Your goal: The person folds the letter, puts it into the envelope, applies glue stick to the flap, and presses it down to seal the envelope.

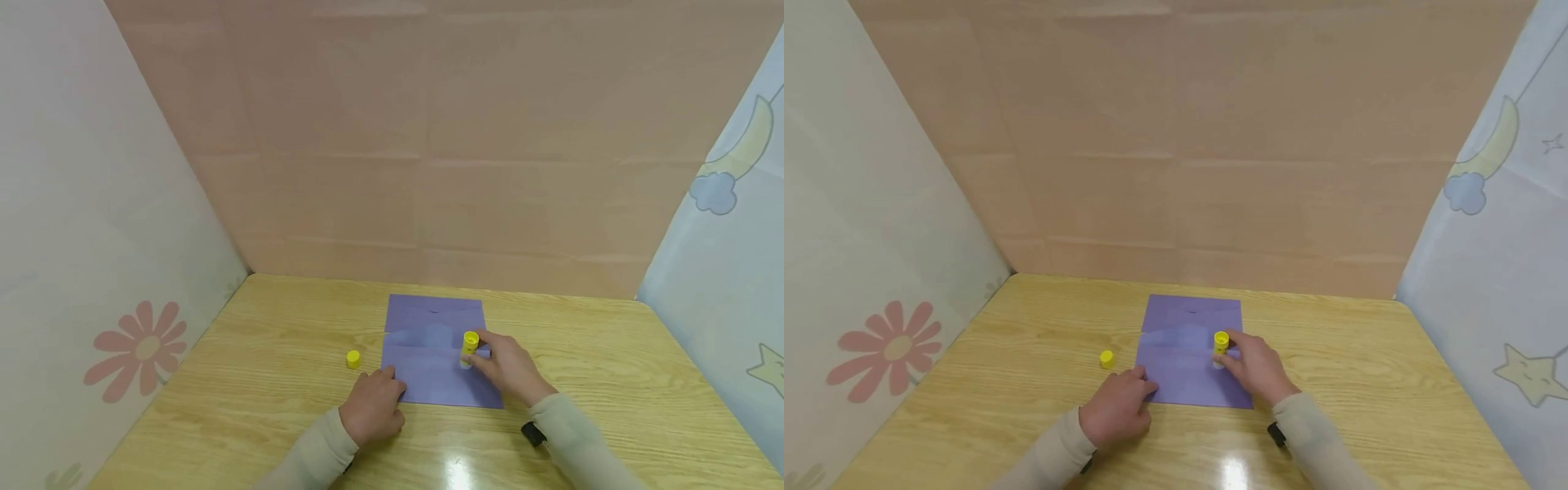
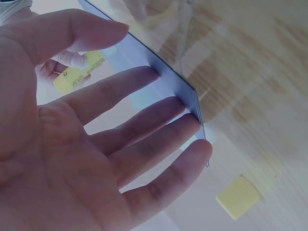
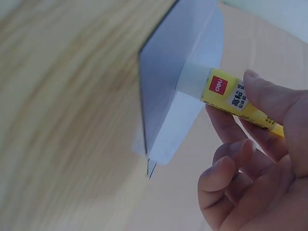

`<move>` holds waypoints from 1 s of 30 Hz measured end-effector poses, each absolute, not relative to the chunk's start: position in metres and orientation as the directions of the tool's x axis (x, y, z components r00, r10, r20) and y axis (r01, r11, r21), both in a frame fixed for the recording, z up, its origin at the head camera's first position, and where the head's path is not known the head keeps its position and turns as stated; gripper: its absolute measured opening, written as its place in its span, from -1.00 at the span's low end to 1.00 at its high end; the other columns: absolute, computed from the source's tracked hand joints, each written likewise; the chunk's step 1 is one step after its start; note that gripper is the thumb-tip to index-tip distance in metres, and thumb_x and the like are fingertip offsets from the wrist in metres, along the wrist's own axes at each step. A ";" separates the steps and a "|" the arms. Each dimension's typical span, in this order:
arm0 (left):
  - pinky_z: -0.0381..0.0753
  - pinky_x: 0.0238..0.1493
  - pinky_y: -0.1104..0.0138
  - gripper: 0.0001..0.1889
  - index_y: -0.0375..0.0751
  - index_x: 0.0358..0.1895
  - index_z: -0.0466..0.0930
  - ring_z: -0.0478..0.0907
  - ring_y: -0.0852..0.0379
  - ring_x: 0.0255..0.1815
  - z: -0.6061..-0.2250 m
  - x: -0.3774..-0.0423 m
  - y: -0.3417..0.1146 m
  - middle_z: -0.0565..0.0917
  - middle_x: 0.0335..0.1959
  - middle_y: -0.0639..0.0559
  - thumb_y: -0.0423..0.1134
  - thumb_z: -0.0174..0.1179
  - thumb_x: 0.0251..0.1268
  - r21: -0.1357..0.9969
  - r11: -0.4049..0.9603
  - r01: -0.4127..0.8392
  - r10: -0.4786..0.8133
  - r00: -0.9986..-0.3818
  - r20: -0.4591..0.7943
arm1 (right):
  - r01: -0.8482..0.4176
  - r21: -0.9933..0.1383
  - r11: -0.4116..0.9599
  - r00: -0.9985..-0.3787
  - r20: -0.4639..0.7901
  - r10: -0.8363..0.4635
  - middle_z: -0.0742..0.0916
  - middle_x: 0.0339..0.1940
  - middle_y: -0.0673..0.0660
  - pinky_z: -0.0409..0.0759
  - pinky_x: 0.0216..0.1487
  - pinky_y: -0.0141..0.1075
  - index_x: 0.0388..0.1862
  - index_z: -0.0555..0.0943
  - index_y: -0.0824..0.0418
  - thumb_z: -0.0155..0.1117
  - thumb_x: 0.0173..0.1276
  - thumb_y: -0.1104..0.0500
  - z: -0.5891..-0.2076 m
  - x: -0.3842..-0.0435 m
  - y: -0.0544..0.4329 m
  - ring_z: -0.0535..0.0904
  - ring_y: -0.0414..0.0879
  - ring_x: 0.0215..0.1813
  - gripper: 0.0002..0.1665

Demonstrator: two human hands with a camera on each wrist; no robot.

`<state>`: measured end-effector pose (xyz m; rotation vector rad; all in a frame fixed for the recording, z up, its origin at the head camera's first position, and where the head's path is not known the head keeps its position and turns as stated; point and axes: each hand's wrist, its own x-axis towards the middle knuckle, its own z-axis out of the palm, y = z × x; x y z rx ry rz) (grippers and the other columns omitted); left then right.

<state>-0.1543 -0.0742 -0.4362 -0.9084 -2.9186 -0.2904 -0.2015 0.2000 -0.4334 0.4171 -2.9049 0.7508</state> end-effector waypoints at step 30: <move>0.24 -0.56 0.29 -0.83 -0.12 -0.44 0.68 0.34 0.17 -0.62 -0.435 -0.154 -0.073 0.36 -0.54 0.11 -0.29 0.30 -0.27 0.141 0.807 0.574 0.562 -0.819 0.117 | -0.232 -0.574 0.786 -0.967 0.226 -0.120 0.75 -0.29 0.03 0.39 -0.48 -0.33 -0.09 0.65 0.20 0.51 0.23 0.03 -0.434 -0.203 0.192 0.42 -0.17 -0.46 -0.63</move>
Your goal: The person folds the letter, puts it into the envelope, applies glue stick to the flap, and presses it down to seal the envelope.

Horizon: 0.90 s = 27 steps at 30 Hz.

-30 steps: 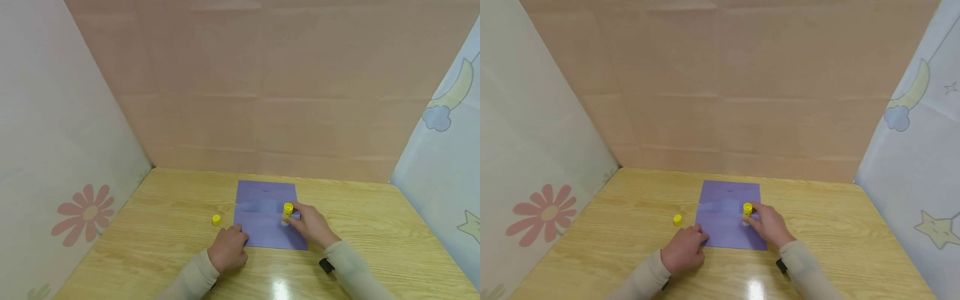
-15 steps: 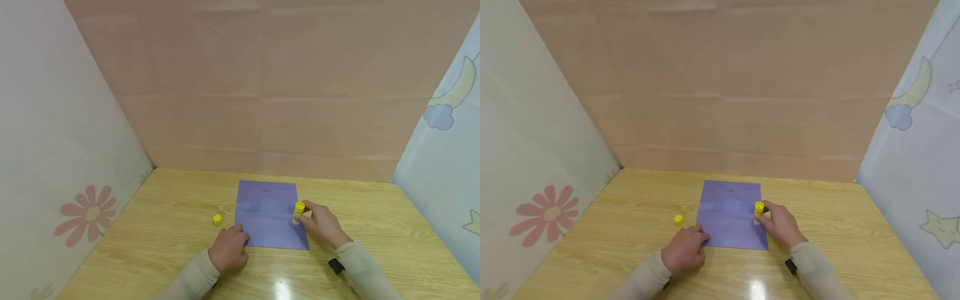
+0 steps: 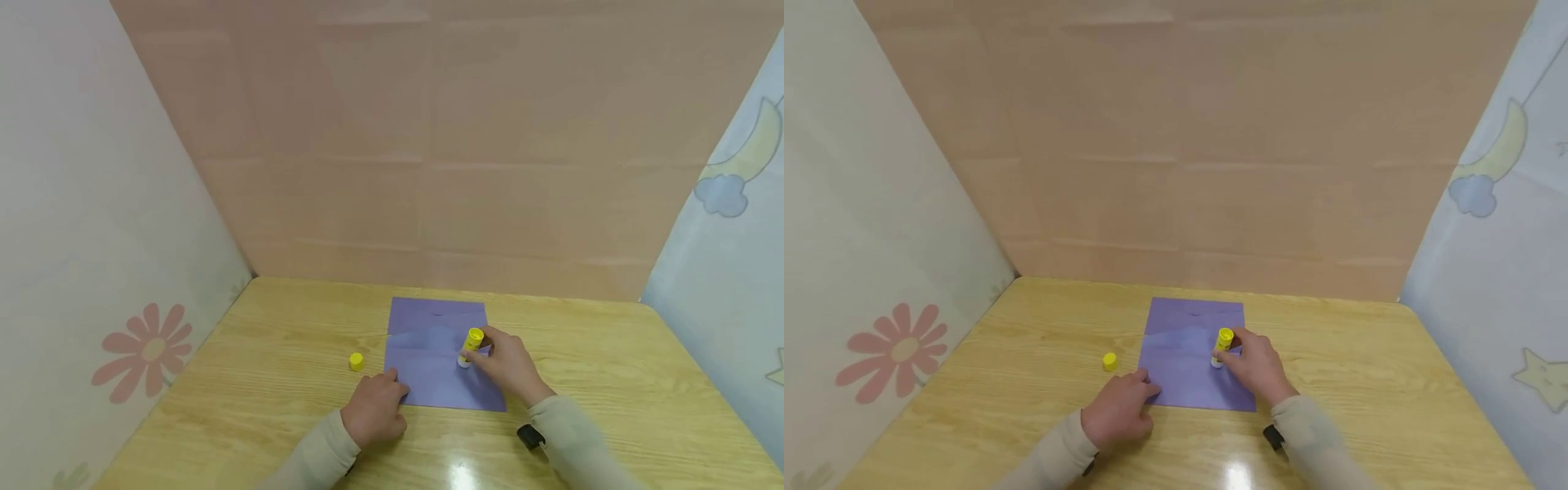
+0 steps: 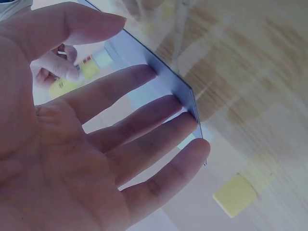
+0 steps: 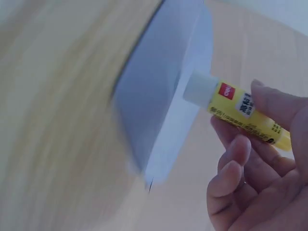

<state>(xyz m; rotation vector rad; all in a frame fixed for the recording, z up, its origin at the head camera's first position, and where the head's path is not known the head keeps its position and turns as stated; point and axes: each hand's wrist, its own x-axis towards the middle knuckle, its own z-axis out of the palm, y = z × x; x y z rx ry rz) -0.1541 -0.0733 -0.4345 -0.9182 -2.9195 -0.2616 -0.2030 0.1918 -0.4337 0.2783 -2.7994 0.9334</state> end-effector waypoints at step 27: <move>0.27 -0.54 0.26 -0.75 -0.11 -0.35 0.72 0.39 0.13 -0.60 -0.437 -0.154 -0.073 0.40 -0.51 0.09 -0.28 0.33 -0.27 0.112 0.819 0.563 0.551 -0.826 0.122 | -0.278 -0.434 0.857 -0.955 0.220 -0.198 0.80 -0.30 -0.01 0.52 -0.46 -0.20 -0.37 0.58 -0.04 0.55 0.17 -0.02 -0.432 -0.205 0.155 0.71 -0.04 -0.30 -0.74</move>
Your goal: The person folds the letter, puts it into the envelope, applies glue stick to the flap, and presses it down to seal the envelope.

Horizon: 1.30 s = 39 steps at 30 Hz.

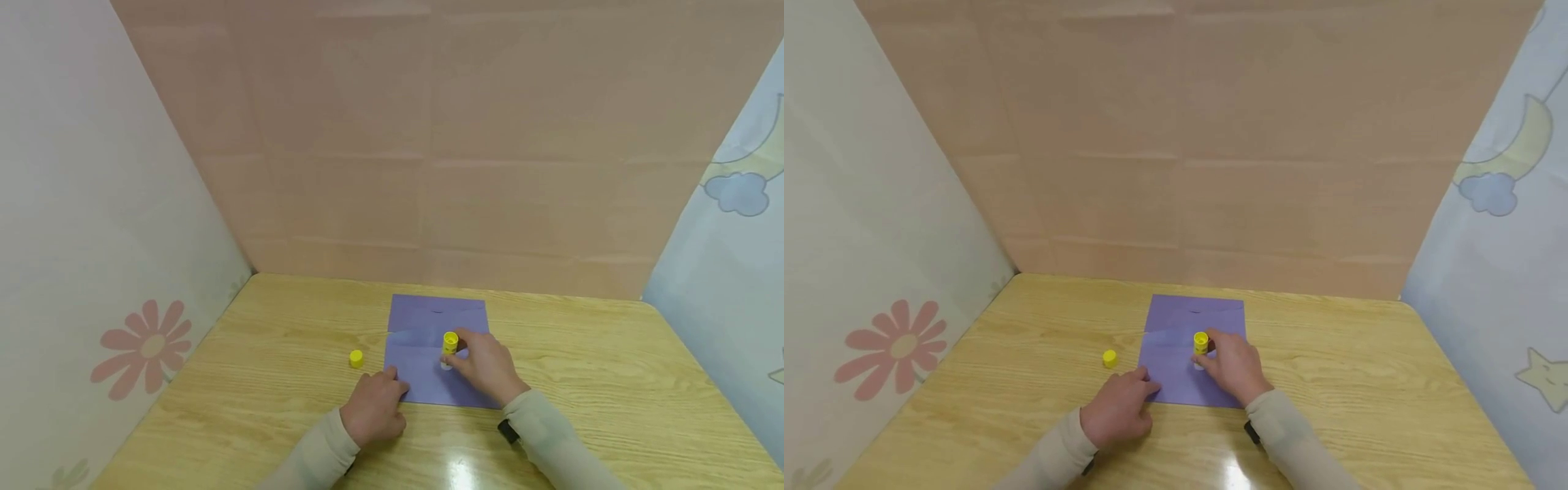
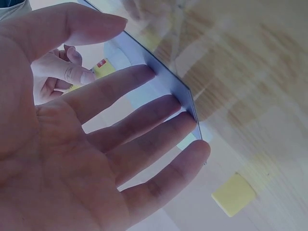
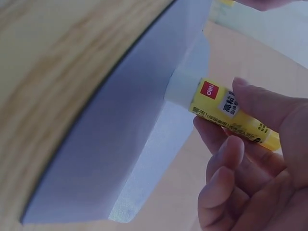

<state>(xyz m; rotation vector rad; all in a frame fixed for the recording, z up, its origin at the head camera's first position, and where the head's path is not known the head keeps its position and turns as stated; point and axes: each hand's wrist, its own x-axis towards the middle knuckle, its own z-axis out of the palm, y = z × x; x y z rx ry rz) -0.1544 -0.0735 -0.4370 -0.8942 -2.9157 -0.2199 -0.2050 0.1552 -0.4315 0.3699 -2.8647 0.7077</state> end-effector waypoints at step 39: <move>0.19 -0.55 0.32 -0.96 -0.12 -0.50 0.64 0.29 0.19 -0.64 -0.439 -0.154 -0.071 0.36 -0.59 0.12 -0.33 0.30 -0.07 0.153 0.799 0.581 0.551 -0.810 0.202 | -0.146 -0.431 0.891 -0.977 0.206 -0.060 0.74 -0.17 0.19 0.46 -0.48 -0.23 -0.01 0.63 0.28 0.49 0.21 0.03 -0.419 -0.198 0.219 0.58 -0.01 -0.35 -0.53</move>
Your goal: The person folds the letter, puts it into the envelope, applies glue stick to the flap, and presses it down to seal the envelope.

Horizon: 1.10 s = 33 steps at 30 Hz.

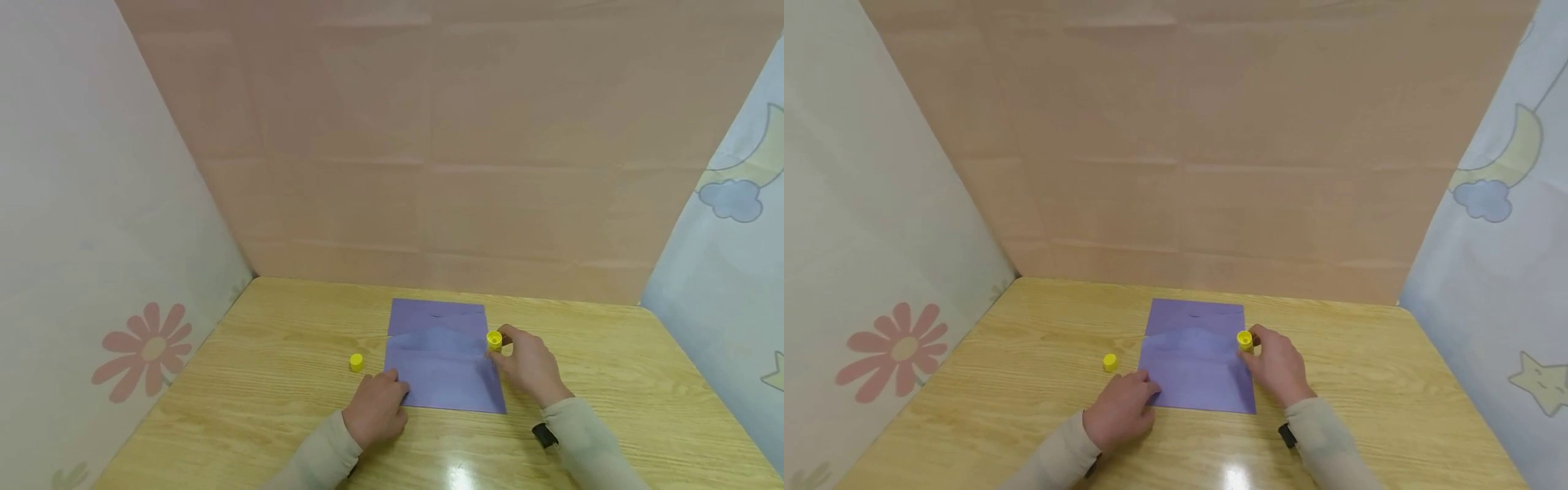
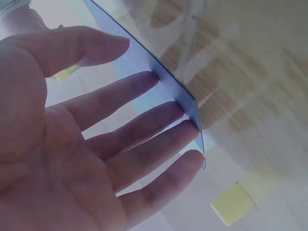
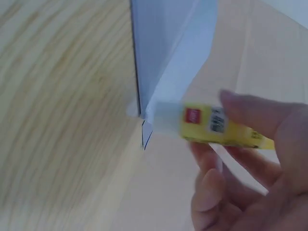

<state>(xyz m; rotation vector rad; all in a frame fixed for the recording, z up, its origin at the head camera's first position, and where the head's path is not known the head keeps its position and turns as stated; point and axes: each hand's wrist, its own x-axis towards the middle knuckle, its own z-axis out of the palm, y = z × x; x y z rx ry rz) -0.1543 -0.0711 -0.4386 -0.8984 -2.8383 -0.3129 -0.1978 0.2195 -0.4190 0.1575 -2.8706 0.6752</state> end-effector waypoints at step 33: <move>0.56 -0.36 0.18 -0.62 -0.35 -0.01 0.69 0.51 -0.03 -0.25 -0.435 -0.197 -0.128 0.60 -0.21 -0.17 -0.47 0.36 0.01 0.418 0.857 0.301 0.250 -0.952 0.173 | -0.168 -0.875 0.454 -0.985 0.169 -0.039 0.73 0.02 0.25 0.55 -0.19 -0.29 -0.13 0.47 0.28 0.49 0.26 0.17 -0.410 -0.198 0.207 0.61 -0.03 -0.06 -0.61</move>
